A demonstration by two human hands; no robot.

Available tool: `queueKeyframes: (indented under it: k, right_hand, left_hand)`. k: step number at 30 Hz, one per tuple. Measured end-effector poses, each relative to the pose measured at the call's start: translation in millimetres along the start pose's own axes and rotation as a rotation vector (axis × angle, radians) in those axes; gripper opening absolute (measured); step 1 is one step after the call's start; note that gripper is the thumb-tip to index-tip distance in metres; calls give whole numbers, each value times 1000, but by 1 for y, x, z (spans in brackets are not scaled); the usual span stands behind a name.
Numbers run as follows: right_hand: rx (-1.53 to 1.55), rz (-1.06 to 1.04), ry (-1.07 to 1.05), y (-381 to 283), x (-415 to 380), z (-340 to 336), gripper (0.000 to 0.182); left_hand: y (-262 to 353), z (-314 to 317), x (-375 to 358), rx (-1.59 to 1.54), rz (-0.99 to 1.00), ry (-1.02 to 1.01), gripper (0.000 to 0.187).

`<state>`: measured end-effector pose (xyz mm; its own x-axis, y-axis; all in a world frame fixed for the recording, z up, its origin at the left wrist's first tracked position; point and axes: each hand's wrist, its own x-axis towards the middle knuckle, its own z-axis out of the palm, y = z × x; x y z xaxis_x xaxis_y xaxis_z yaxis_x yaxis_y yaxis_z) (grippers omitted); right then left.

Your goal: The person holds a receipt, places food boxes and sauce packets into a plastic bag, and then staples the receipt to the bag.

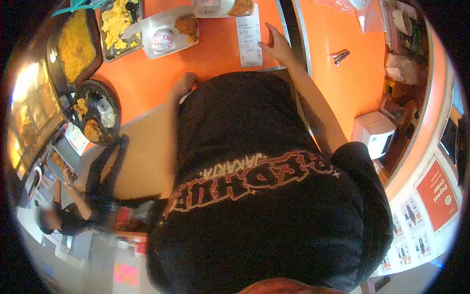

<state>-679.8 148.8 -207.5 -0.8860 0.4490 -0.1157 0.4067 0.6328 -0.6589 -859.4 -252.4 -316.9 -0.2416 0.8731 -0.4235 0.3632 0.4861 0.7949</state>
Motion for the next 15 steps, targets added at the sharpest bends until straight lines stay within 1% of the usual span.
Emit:
queueKeyframes:
  k: [1,3,4,5,6,8,11,12,14,15]
  right_hand:
    - [7,19,-16,-2,0,-1,83]
    - [36,75,-68,-11,0,-8,82]
    - [45,79,-75,-10,0,-8,82]
    - [53,82,-80,-8,1,-7,82]
    - [61,85,-88,-7,1,-7,82]
    - [56,73,-81,-10,0,-8,82]
    - [58,67,-83,-8,1,-7,83]
    - [61,67,-86,-7,1,-7,83]
    - [74,73,-88,-7,1,-7,83]
    - [80,75,-89,-7,1,-7,83]
  left_hand:
    - [-6,1,0,-1,-81,-21,29]
    - [40,-23,-5,-4,-243,-65,31]
    - [66,-34,-9,-73,-289,-59,31]
    - [74,-37,-10,-95,-303,-62,31]
    - [67,-33,-10,-100,-276,-63,31]
    - [29,-14,-1,-108,-175,-62,32]
    - [-25,15,5,-208,-29,-17,34]
    - [-19,12,2,-232,9,5,34]
    - [-10,6,4,-9,-85,-74,36]
    - [8,-4,6,103,-133,-113,37]
